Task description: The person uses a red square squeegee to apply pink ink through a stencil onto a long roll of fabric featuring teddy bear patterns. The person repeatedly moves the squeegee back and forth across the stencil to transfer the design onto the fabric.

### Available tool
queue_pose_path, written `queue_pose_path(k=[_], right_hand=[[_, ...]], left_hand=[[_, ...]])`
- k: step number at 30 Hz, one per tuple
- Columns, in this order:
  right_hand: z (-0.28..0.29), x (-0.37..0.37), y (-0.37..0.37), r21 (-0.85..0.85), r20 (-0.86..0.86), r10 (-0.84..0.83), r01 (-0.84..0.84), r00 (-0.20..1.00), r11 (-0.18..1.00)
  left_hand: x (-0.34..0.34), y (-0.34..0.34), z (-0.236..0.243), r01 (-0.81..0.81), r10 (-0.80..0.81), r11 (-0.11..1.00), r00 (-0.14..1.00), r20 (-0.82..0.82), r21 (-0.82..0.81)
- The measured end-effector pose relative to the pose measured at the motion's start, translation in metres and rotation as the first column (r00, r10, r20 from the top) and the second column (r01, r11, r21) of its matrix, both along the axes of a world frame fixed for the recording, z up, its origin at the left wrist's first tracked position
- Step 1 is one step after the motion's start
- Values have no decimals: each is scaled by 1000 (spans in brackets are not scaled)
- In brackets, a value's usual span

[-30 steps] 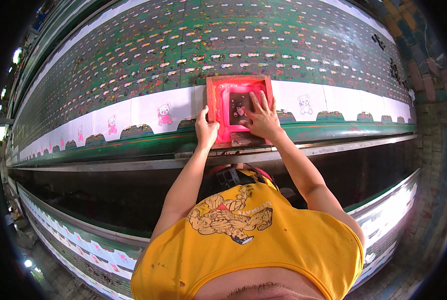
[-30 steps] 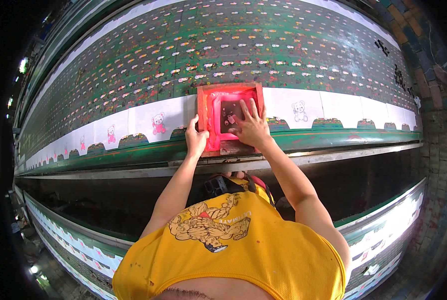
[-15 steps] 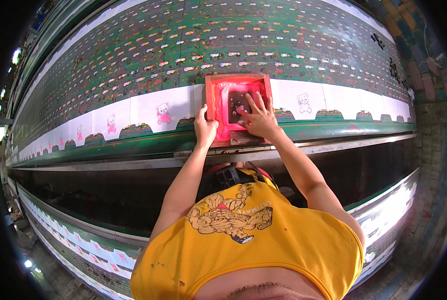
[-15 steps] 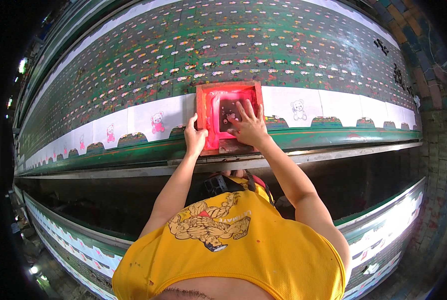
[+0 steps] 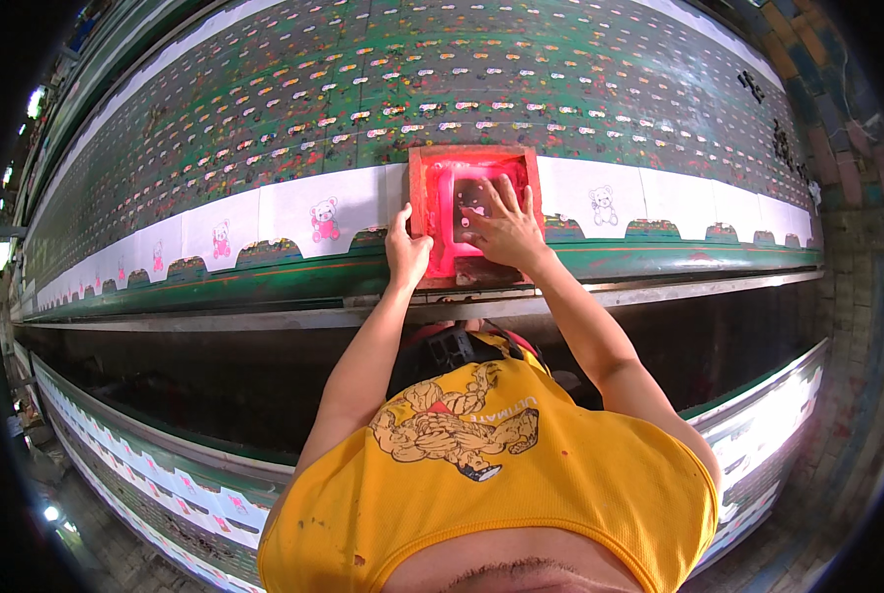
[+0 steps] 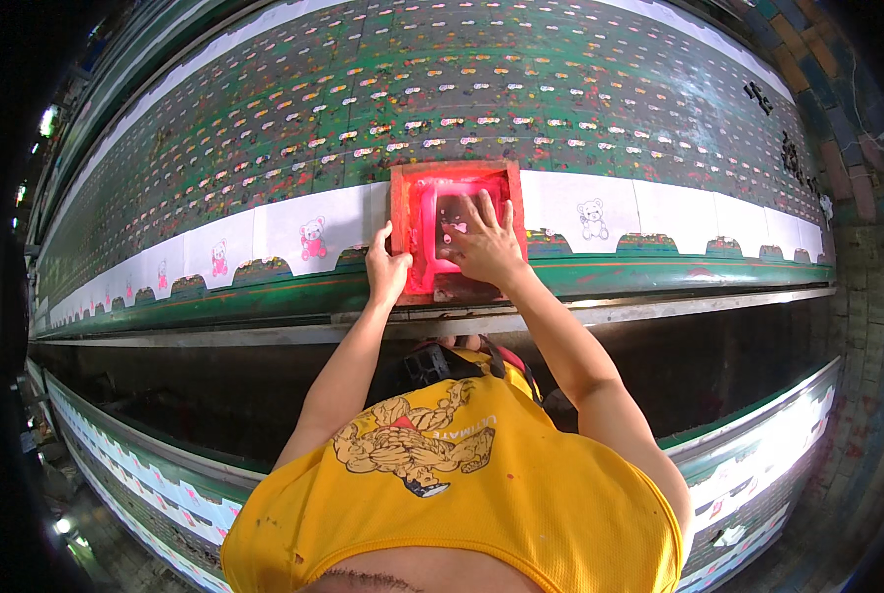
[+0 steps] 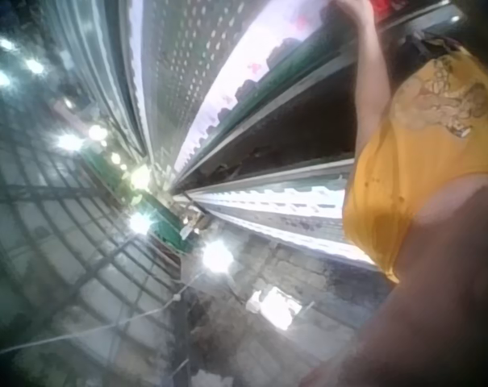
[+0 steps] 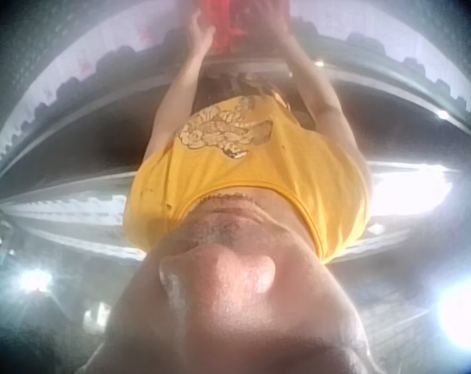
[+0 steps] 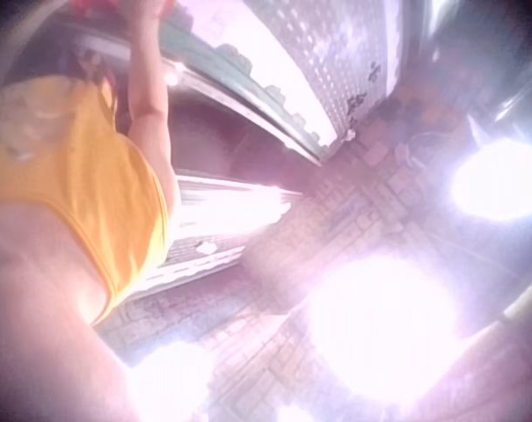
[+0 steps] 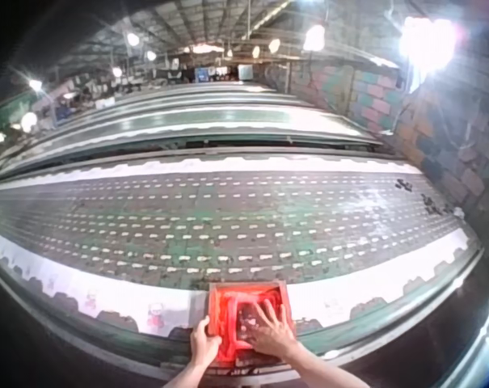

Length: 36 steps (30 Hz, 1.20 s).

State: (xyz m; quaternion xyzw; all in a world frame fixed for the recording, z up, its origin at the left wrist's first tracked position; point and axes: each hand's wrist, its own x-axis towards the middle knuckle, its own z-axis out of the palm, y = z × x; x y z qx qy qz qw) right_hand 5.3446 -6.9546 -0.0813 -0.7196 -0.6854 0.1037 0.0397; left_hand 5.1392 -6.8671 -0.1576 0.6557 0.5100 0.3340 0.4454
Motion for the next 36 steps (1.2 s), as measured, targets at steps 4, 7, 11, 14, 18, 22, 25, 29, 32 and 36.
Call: queue_pose_path(k=[4, 7, 11, 14, 18, 22, 25, 29, 32, 36], right_hand=[[-5, 1, -2, -74, 7, 32, -32, 999, 997], [1, 0, -2, -62, -13, 11, -12, 1000, 998], [1, 1, -4, -95, -32, 6, -9, 999, 995], [3, 11, -6, 0, 16, -50, 50, 999, 999], [7, 28, -21, 103, 41, -189, 184, 981, 978], [-10, 43, -49, 135, 55, -305, 295, 951, 946], [-13, 41, -72, 93, 49, -322, 317, 945, 944], [12, 31, -86, 141, 17, -303, 298, 953, 944], [19, 20, -87, 232, -216, -166, 216, 962, 948], [24, -9, -92, 261, -334, 63, 28, 941, 965]], left_hand=[[0, -1, 1, 5, -5, 1000, 1000, -10, 7], [0, 0, 2, 9, -7, 998, 999, -33, 64], [0, 2, -1, 2, -2, 1000, 1000, -9, 12], [1, -1, 3, 9, -9, 999, 1000, -6, 42], [0, 1, 0, -2, 2, 999, 1000, -14, 33], [0, 0, 1, 6, -6, 1000, 1000, -8, 23], [-1, 0, 1, 13, -13, 1000, 1000, 17, -7], [0, 0, 3, 14, -14, 999, 1000, -7, 38], [-2, -1, 5, 13, -13, 1000, 1000, 20, 5], [0, 1, 6, 21, -21, 1000, 1000, 10, 13]])
